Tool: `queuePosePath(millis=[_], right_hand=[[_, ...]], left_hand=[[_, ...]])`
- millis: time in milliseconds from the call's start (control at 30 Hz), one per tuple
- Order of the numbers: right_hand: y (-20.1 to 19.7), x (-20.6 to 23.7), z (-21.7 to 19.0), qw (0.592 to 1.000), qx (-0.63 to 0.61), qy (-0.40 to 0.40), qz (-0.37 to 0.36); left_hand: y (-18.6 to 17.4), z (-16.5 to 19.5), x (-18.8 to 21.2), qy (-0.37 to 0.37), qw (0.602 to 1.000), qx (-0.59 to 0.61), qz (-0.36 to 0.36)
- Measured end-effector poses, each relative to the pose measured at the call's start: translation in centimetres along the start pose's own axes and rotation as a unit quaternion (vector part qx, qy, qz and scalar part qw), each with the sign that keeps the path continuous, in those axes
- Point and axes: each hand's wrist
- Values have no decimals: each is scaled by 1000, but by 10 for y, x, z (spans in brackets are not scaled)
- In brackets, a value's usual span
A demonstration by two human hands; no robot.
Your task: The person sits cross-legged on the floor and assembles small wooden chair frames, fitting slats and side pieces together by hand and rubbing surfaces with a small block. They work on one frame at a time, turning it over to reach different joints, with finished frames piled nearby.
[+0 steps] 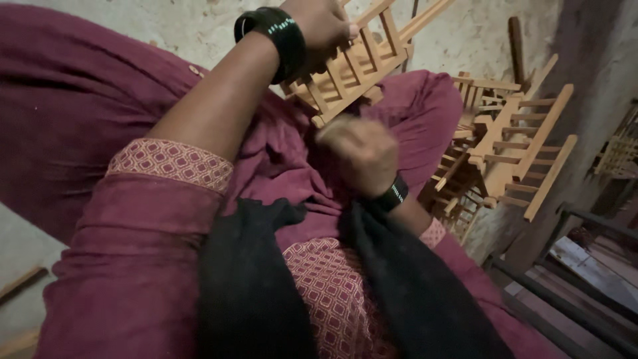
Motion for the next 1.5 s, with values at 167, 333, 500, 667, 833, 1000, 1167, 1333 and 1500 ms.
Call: queuePosePath(millis=[167,333,500,667,833,1000,1167,1333,1500], right_hand=[[2,9,7,977,31,8,212],[8,4,35,988,21,57,140],[13,1,35,986,22,17,162],[11,4,31,988,36,36,145],[15,6,32,987,21,30,154],[20,7,34,983,25,26,180],[17,7,32,985,25,63,157],[16,4,26,983,2,23,180],[15,1,22,985,27,50,163]], left_hand=[[0,-3,2,-82,995,42,-29],[0,3,7,-46,998,15,-33],[-6,9,14,-80,996,21,-30],[-4,9,18,-83,995,36,-36],[-1,6,14,-64,996,55,-39],[0,-2,9,-95,992,64,-53],[4,-9,7,-81,989,111,-58],[3,-10,7,-85,992,70,-54],[4,-11,6,-133,981,125,-56]])
Point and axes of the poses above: each hand's wrist, its own x-axis away from the middle knuckle, its own y-axis out of the palm, z = x × y, and after that the axes turned 1 degree about -z, right-handed
